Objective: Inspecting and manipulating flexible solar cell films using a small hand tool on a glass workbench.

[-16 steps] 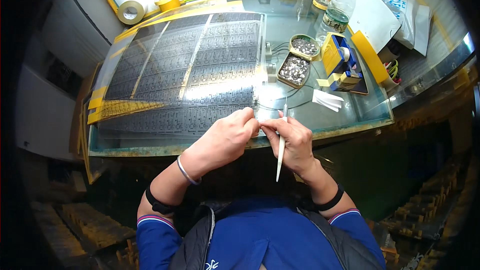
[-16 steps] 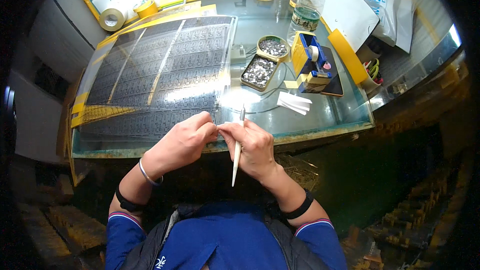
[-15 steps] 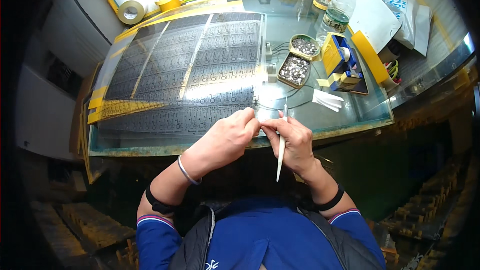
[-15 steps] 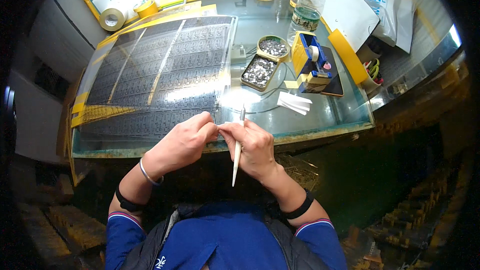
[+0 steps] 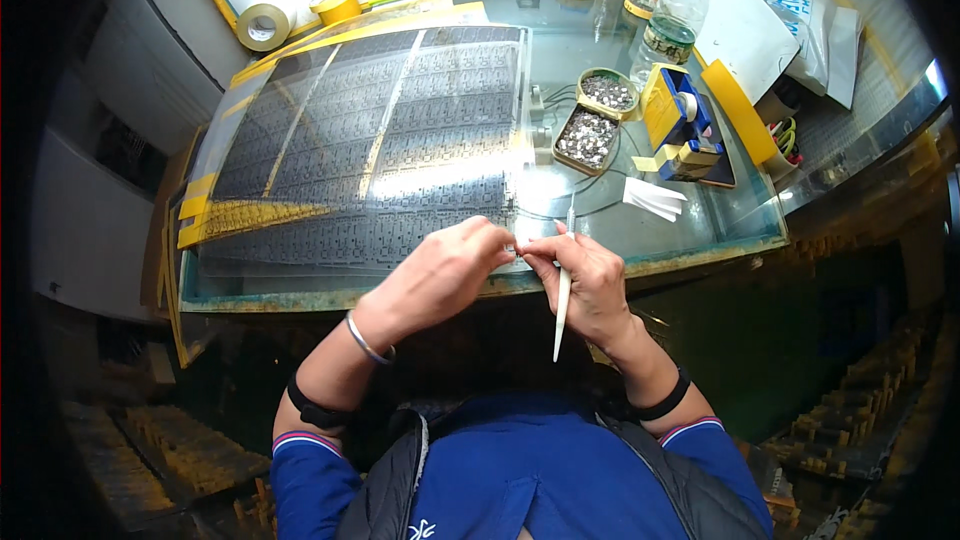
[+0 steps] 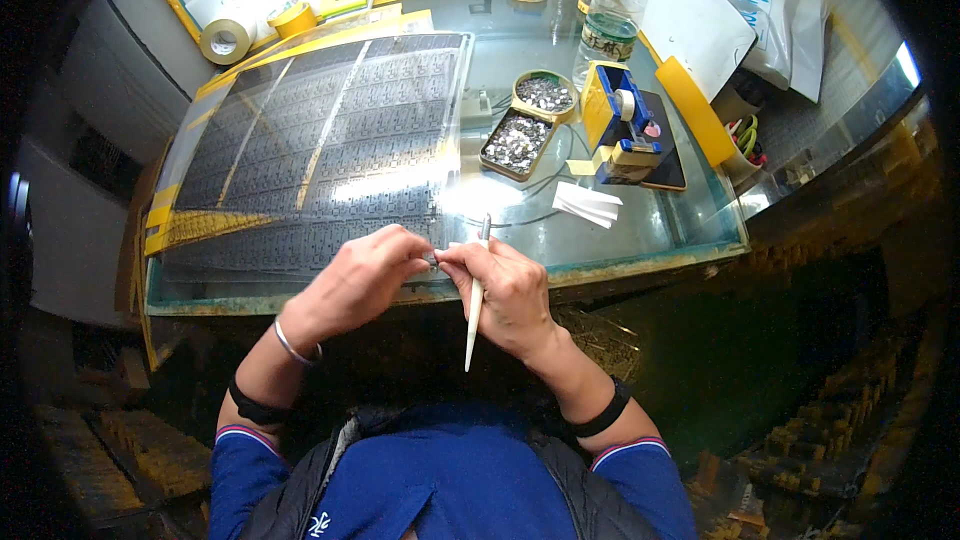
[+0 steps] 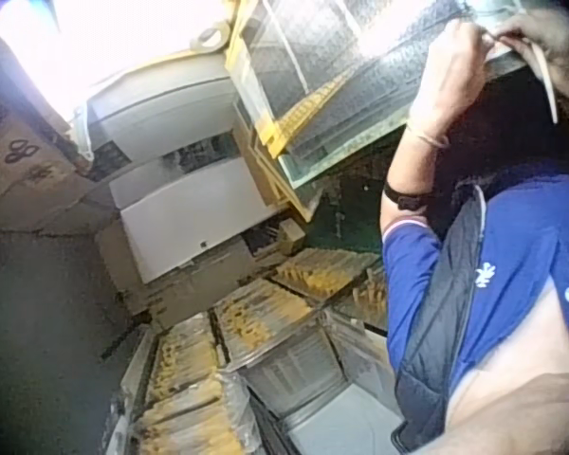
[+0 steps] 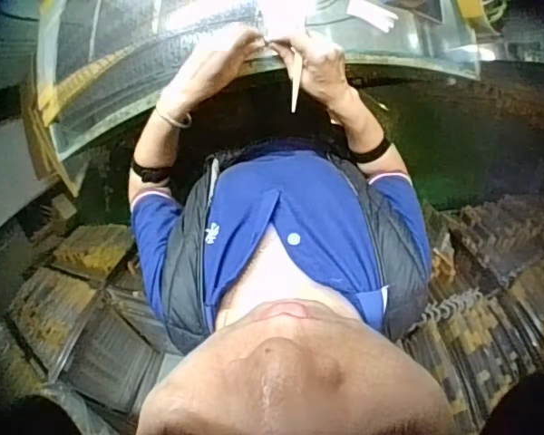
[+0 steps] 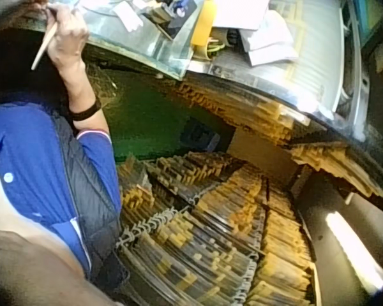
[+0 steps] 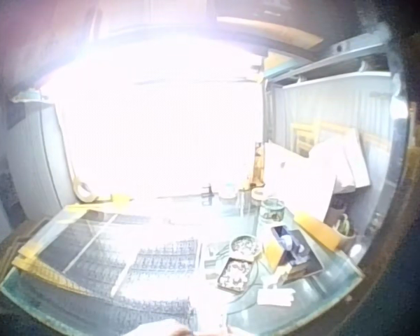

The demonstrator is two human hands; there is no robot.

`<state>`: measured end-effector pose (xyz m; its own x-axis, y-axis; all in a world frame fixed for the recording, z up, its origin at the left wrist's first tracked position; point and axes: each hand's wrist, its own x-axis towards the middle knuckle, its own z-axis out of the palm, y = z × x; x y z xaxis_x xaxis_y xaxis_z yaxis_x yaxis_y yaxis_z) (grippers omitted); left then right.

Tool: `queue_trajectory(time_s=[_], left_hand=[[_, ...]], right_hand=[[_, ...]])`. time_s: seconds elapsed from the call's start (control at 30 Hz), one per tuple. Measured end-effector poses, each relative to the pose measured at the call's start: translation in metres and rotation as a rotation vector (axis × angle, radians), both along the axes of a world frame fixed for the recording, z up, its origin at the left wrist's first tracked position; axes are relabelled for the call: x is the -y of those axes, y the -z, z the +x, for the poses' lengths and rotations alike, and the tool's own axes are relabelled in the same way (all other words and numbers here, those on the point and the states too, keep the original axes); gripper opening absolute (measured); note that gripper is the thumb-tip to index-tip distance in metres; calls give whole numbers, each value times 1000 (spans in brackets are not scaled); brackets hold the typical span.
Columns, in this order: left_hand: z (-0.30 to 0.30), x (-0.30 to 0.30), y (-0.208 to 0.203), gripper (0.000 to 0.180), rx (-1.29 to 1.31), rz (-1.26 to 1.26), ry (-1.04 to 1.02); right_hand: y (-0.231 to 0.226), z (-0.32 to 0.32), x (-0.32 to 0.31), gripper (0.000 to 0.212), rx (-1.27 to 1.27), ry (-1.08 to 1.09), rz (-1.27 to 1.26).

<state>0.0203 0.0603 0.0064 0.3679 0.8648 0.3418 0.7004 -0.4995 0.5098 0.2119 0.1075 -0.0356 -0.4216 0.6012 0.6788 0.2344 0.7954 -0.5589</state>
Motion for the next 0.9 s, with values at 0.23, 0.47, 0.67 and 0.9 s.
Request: queue_trajectory(time_s=[0.23, 0.47, 0.67, 0.9], left_hand=[[-2, -2, -22, 19, -252, -15, 131], [5, -9, -33, 8, -602, 49, 285], [8, -15, -36, 9, -720, 130, 415], [7, -20, -31, 9, -670, 189, 456]], right_hand=[[0, 2, 1, 15, 5, 11, -66], [2, 3, 0, 15, -3, -26, -27], [0, 5, 0, 14, -3, -26, -37], [-4, 5, 2, 13, 22, -16, -66]])
